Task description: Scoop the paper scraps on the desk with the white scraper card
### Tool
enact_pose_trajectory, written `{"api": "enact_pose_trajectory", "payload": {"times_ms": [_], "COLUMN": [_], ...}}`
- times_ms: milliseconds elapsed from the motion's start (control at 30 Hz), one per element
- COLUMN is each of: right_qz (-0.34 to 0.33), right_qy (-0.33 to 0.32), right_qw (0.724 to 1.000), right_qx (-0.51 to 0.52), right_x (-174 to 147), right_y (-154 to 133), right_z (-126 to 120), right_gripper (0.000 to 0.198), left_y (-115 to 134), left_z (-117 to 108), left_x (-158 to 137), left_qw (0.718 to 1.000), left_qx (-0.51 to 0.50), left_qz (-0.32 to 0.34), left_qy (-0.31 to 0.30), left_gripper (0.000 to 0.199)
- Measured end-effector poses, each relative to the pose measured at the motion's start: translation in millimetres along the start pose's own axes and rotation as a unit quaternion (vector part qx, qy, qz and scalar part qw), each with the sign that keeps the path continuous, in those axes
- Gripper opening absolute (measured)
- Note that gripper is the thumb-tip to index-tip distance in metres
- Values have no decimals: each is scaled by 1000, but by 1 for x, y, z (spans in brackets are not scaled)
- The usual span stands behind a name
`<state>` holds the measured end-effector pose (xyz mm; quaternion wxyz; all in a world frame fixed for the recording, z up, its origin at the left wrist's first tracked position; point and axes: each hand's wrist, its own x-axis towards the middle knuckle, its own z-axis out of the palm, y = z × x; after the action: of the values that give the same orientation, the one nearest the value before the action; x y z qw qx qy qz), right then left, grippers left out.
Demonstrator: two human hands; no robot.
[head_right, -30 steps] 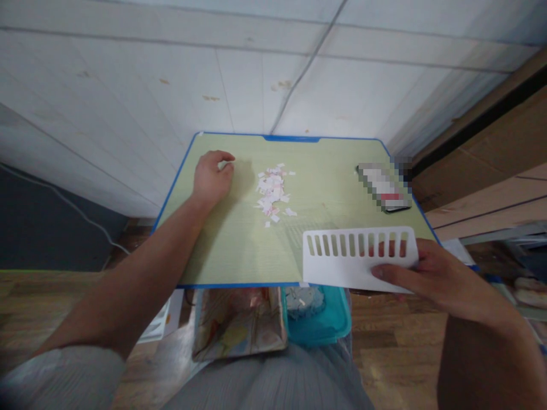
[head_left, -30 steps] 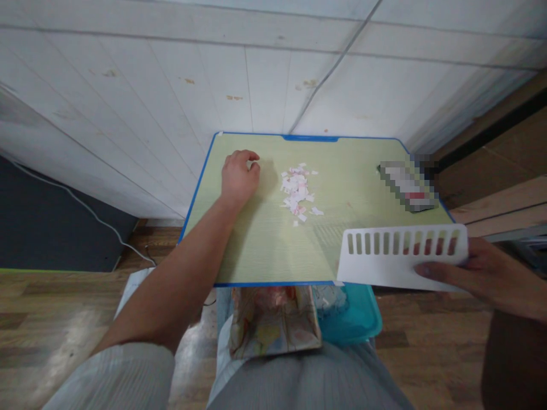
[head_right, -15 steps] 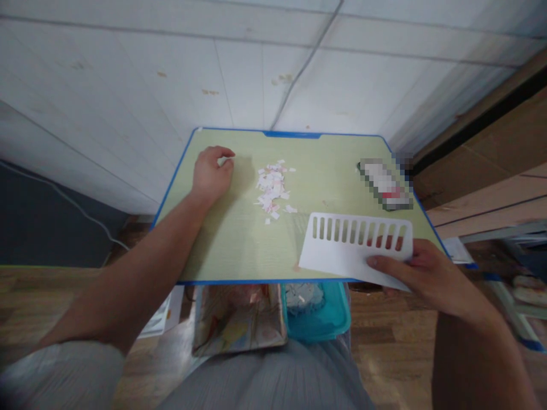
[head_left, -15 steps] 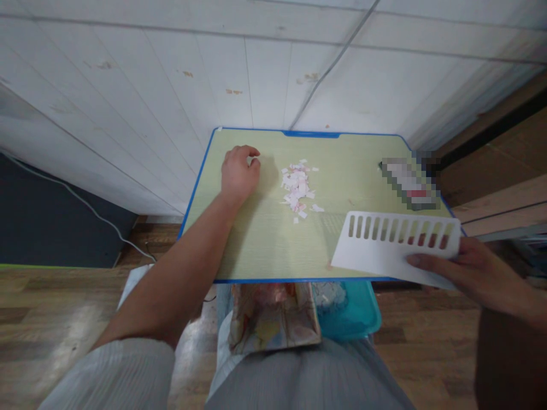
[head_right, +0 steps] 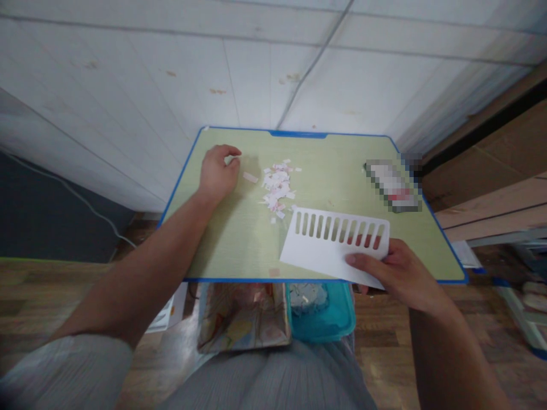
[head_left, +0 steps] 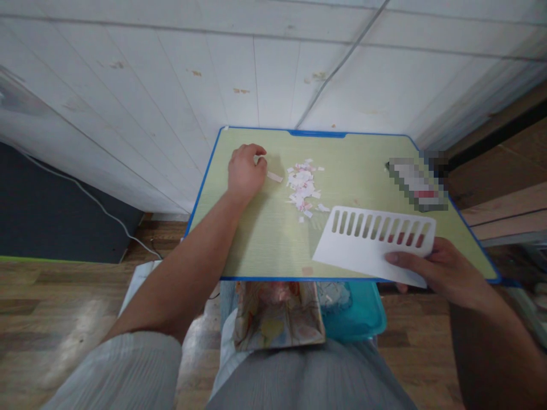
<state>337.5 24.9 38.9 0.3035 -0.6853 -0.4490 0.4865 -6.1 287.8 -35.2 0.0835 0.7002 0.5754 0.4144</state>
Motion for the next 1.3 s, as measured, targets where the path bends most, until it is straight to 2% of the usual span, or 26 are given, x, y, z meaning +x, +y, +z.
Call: {"api": "enact_pose_trajectory", "payload": {"times_ms": [100,367,500,633,733,767,867,967,1100,1300], "right_qz": [-3,-37,-21,-21,-37,-55,-141,-181,-201,-211], "right_qy": [-9,-91,-56,-48,-21,-9,82,117,89,61], "right_qw": [1000,995,998,998,999,998,987,977,975,975], "right_qx": [-6,-21,-13,-31,-26,-23,1,-8,0,-26], "right_x": [-1,7,2,5,23,32,63,90,117,132], "right_y": [3,3,-3,-13,-26,-31,-52,-75,-94,-90], "right_z": [1,9,11,12,18,23,45,70,90,92], "right_gripper": [47,42,41,41,37,35,27,23,22,29], "left_y": [0,3,4,2,-1,-2,-4,-4,-4,-5], "left_z": [0,-2,-2,-1,-2,-3,-5,-6,-6,-6], "left_x": [0,1,0,1,3,3,4,3,2,4], "left_qw": [1000,1000,1000,1000,999,999,998,997,997,997], "left_qx": [0,-6,-2,1,-10,-14,-18,-18,-19,-26], "left_qz": [0,-13,-9,-15,-31,-38,-57,-65,-66,-62], "left_qy": [1,-8,7,18,25,28,35,37,33,39], "left_gripper": [23,25,27,26,27,27,28,26,25,26]}}
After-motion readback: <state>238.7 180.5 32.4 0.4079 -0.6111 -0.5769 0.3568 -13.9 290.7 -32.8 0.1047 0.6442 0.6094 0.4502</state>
